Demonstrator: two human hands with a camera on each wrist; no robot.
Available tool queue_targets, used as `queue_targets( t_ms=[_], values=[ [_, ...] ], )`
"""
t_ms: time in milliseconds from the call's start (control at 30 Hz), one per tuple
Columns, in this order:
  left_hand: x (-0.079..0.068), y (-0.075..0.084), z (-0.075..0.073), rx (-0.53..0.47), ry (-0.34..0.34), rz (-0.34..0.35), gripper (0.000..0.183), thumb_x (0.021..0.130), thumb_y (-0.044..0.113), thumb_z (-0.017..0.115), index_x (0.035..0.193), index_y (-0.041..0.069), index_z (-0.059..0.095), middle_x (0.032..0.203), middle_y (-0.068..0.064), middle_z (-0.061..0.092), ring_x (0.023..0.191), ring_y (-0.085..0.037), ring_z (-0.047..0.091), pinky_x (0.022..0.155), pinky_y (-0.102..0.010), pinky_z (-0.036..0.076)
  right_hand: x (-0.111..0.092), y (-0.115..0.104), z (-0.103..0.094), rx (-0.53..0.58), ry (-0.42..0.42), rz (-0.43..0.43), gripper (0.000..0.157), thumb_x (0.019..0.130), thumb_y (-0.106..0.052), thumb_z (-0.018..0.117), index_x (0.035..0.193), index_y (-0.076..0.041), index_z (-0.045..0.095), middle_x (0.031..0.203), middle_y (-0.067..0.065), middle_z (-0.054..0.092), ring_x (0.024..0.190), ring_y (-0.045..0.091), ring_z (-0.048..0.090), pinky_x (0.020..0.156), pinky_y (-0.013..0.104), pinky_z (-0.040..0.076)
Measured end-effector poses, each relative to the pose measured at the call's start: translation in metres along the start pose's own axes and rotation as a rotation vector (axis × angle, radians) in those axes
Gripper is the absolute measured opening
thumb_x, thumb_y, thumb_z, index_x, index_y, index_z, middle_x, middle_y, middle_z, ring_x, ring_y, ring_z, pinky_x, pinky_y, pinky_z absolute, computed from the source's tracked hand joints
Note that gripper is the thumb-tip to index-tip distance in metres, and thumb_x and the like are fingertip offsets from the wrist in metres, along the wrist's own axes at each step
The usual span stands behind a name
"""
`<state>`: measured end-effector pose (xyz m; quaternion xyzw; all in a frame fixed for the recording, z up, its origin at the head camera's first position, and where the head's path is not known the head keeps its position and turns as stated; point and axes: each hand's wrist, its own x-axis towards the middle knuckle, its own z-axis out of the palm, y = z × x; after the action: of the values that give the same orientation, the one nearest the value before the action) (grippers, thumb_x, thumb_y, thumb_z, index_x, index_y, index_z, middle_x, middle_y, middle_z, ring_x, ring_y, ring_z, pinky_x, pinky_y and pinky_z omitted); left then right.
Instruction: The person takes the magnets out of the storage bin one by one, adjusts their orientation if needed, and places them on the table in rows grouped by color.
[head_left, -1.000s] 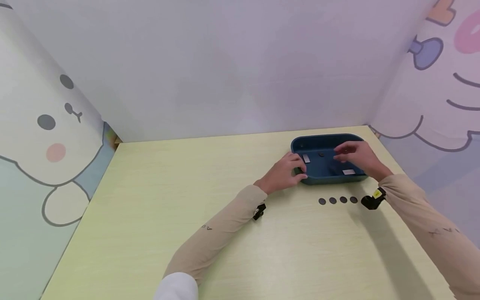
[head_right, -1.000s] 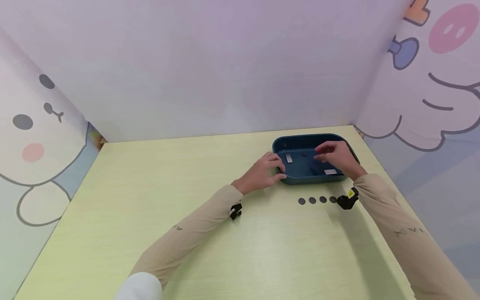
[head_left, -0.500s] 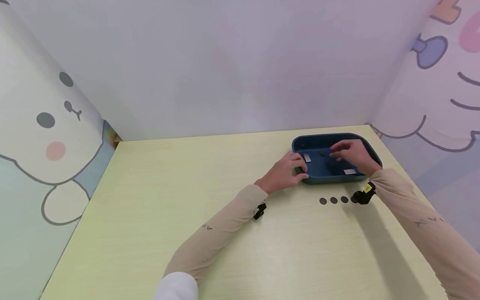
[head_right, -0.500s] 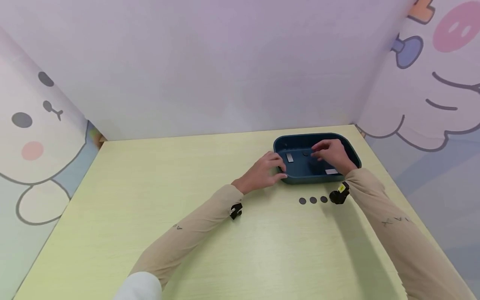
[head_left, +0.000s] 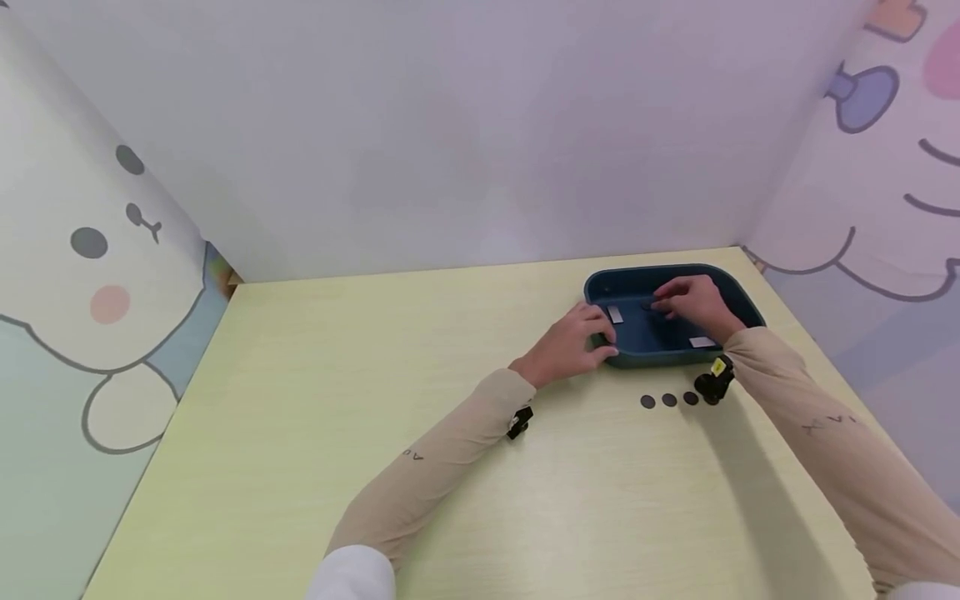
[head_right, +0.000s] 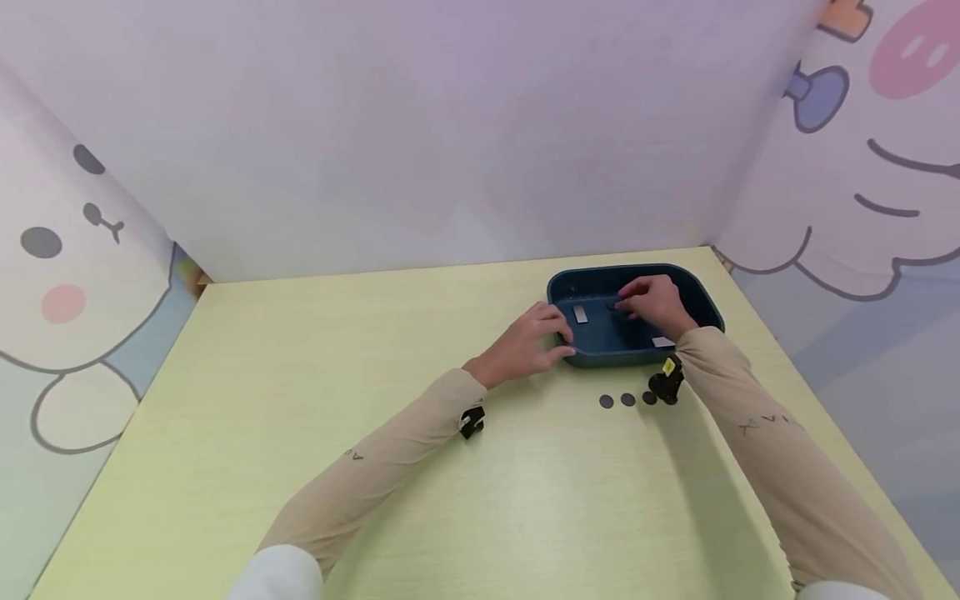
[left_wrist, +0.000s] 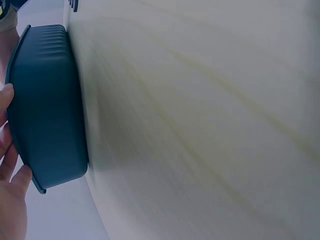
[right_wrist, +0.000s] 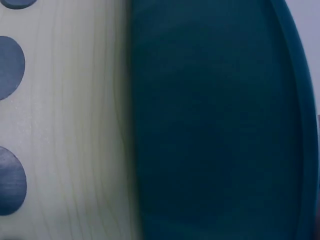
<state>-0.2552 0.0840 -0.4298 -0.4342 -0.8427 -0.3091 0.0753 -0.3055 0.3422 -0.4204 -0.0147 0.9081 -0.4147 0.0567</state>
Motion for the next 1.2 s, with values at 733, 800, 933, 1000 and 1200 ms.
queue_targets(
  t_ms=[733,800,933,1000,1200],
  values=[
    [0.000,-0.002,0.002,0.000,0.002,0.010,0.011,0.089,0.024,0.067,0.093,0.014,0.068,0.100,0.004,0.055,0.103,-0.011,0.045,0.097,-0.015,0.031,0.013,-0.003,0.016,-0.177,0.038,-0.060,0.017,0.085,-0.002,0.066,0.097,0.010,0.067,0.087,0.023,0.066,0.061,0.014,0.061,0.057,0.027,0.050],
    [0.001,-0.002,0.002,0.001,0.002,0.010,0.011,0.089,0.024,0.067,0.093,0.015,0.068,0.100,0.004,0.055,0.103,-0.011,0.045,0.097,-0.015,0.031,0.014,-0.004,0.017,-0.187,0.043,-0.070,0.016,0.084,-0.001,0.067,0.095,0.010,0.067,0.087,0.024,0.067,0.061,0.015,0.062,0.057,0.028,0.050],
    [0.001,-0.002,0.002,0.006,0.003,0.007,0.011,0.089,0.025,0.067,0.093,0.014,0.068,0.100,0.004,0.055,0.103,-0.011,0.045,0.097,-0.015,0.031,0.016,-0.005,0.018,-0.204,0.035,-0.069,0.015,0.084,0.000,0.066,0.096,0.010,0.067,0.088,0.025,0.066,0.063,0.016,0.061,0.056,0.026,0.048],
    [0.001,-0.002,0.002,0.007,0.003,0.006,0.011,0.089,0.025,0.067,0.093,0.014,0.068,0.100,0.004,0.055,0.103,-0.011,0.045,0.097,-0.015,0.031,0.016,-0.006,0.018,-0.208,0.029,-0.061,0.015,0.084,0.000,0.066,0.096,0.010,0.067,0.089,0.025,0.066,0.063,0.016,0.060,0.056,0.025,0.047],
    [0.001,-0.003,0.004,0.005,0.005,0.009,0.011,0.089,0.025,0.067,0.093,0.015,0.068,0.101,0.003,0.056,0.103,-0.012,0.045,0.097,-0.015,0.032,0.016,-0.007,0.019,-0.220,0.037,-0.043,0.015,0.084,-0.002,0.067,0.095,0.008,0.068,0.088,0.022,0.067,0.063,0.017,0.059,0.055,0.026,0.046]
  ],
)
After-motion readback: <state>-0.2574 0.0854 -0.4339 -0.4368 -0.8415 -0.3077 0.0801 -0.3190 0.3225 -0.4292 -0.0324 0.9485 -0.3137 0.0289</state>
